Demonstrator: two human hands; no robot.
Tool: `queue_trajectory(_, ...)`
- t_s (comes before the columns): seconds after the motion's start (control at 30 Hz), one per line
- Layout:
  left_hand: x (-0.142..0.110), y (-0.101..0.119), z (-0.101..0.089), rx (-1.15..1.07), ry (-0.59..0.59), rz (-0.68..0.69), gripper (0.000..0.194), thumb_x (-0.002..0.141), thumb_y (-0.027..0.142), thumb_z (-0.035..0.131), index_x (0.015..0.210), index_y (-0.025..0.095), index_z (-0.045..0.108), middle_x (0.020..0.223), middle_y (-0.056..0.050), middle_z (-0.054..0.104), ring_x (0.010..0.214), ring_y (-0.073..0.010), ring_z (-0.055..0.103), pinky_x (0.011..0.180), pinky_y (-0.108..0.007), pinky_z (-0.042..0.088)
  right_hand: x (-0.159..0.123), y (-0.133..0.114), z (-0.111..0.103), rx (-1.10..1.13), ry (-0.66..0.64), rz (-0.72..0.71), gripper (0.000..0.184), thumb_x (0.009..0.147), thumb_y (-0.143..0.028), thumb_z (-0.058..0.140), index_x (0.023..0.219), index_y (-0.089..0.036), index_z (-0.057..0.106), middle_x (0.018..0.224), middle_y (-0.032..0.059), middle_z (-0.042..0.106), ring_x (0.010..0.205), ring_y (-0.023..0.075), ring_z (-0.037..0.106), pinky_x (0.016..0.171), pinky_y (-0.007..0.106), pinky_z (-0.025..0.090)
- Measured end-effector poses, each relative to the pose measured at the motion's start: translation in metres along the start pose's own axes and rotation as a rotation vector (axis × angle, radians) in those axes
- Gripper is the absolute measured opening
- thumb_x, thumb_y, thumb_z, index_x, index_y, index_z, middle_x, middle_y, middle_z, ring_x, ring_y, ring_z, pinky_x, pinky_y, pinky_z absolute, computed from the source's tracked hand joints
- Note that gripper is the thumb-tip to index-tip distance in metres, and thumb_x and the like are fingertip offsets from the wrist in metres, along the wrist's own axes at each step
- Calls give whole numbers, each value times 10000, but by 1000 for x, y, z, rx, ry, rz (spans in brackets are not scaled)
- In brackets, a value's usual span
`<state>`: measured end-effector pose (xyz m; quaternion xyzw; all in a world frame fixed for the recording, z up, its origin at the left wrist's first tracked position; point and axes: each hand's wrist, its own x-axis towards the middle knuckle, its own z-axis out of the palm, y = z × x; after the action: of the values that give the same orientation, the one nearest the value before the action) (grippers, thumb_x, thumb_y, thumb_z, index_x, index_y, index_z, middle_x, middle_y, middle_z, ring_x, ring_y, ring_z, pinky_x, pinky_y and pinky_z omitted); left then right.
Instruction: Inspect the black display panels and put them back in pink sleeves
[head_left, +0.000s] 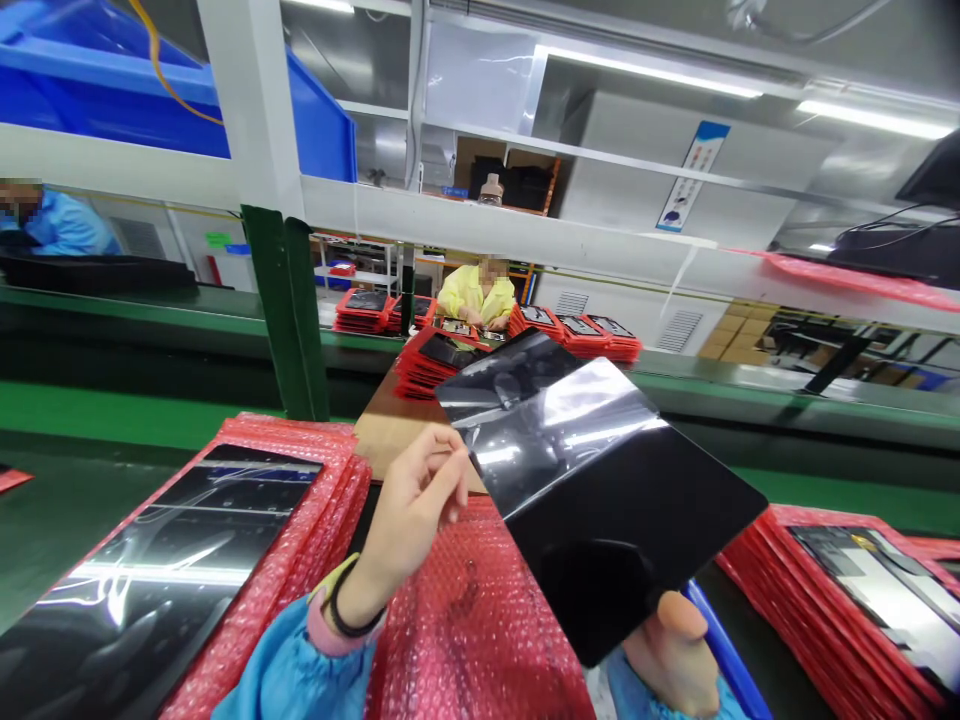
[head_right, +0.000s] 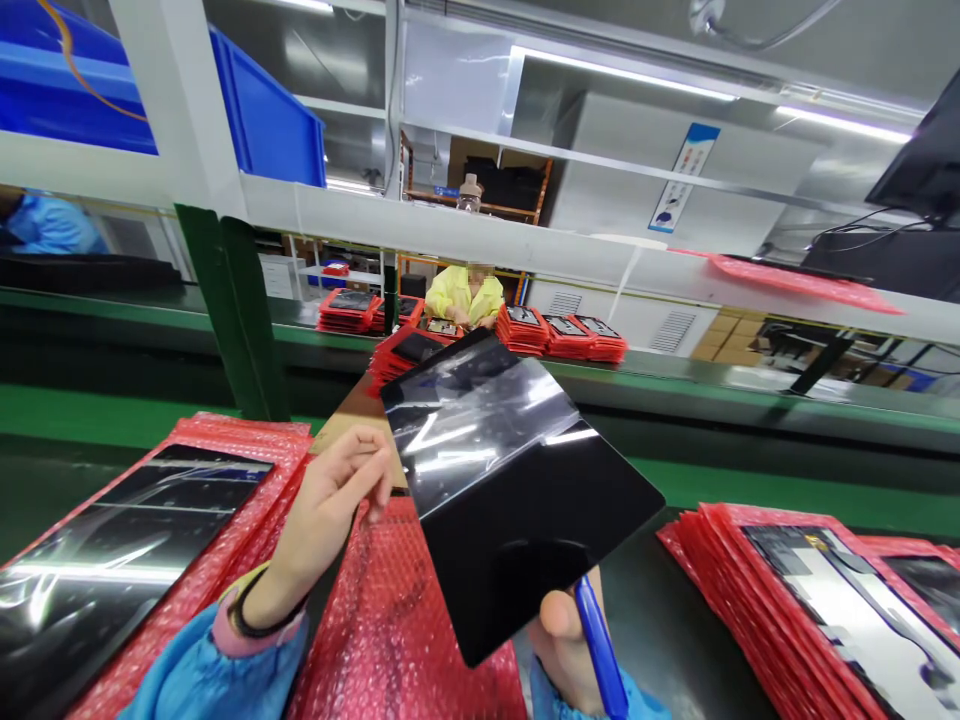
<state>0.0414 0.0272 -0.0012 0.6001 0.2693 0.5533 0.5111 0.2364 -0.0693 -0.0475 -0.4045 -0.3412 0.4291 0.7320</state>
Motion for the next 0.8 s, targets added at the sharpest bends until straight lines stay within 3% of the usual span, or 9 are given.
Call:
queue_trajectory(0.1, 11, -2, -4, -152, -28, -106, 166, 883, 360, 589, 827, 221, 517, 602, 68, 537, 478, -76, 497, 453, -166, 410, -2, 2, -4, 132, 27, 47, 574, 472, -729, 774, 879, -329, 710, 765, 37, 736, 761, 335, 700, 769, 522, 545)
queue_trajectory(0.2, 13, -4, -1, -434, 8, -156, 149, 841, 320, 653, 812, 217, 550, 697, 63, 540, 588, -65, 532, 554, -149, 458, -1, 5, -2, 129, -15, 61, 566, 482, -733, 767, 862, -317, 714, 755, 46, 738, 733, 340, 699, 737, 521, 548)
queue_trajectory(0.27, 12, -4, 3, -587, 112, -131, 102, 827, 280, 666, 814, 215, 589, 765, 53, 575, 680, -70, 568, 644, -148, 487, -1, 7, 3, 127, -19, 84, 575, 496, -697, 789, 920, -315, 717, 790, 55, 748, 783, 357, 703, 739, 515, 553)
queue_trajectory(0.33, 11, -2, 6, -655, 291, -90, 27, 831, 227, 651, 817, 216, 632, 812, 47, 609, 763, -75, 599, 729, -145, 496, 0, 8, 9, 115, -28, 105, 592, 521, -644, 810, 1000, -310, 712, 847, 66, 758, 854, 371, 702, 756, 505, 556)
queue_trajectory(0.47, 10, 2, 5, -710, 547, -73, 124, 863, 147, 590, 819, 229, 673, 820, 46, 645, 818, -71, 623, 784, -139, 496, -1, 5, 26, 14, -63, 97, 633, 608, -492, 825, 1191, -330, 640, 971, 40, 760, 1009, 359, 673, 865, 495, 540)
queue_trajectory(0.63, 10, 8, -6, -768, 591, 102, 54, 866, 206, 611, 860, 222, 662, 835, 49, 676, 801, -77, 642, 784, -166, 505, -5, -4, 56, 51, -256, 62, 644, 694, -372, 807, 1288, -366, 559, 1370, 14, 586, 1313, 318, 477, 1090, 480, 386)
queue_trajectory(0.73, 9, 9, -9, -756, 584, 168, 29, 856, 208, 628, 861, 223, 652, 835, 62, 688, 784, -66, 647, 776, -153, 496, -5, -4, 65, 19, -327, 55, 656, 722, -377, 790, 1321, -367, 523, 1416, 23, 541, 1321, 307, 471, 1117, 479, 356)
queue_trajectory(0.8, 9, 10, -9, -752, 579, 193, 29, 855, 199, 626, 845, 218, 645, 818, 66, 687, 763, -57, 646, 760, -141, 492, -5, -1, 66, -26, -346, 43, 676, 723, -365, 794, 1334, -373, 504, 1392, 31, 565, 1288, 301, 510, 1089, 477, 398)
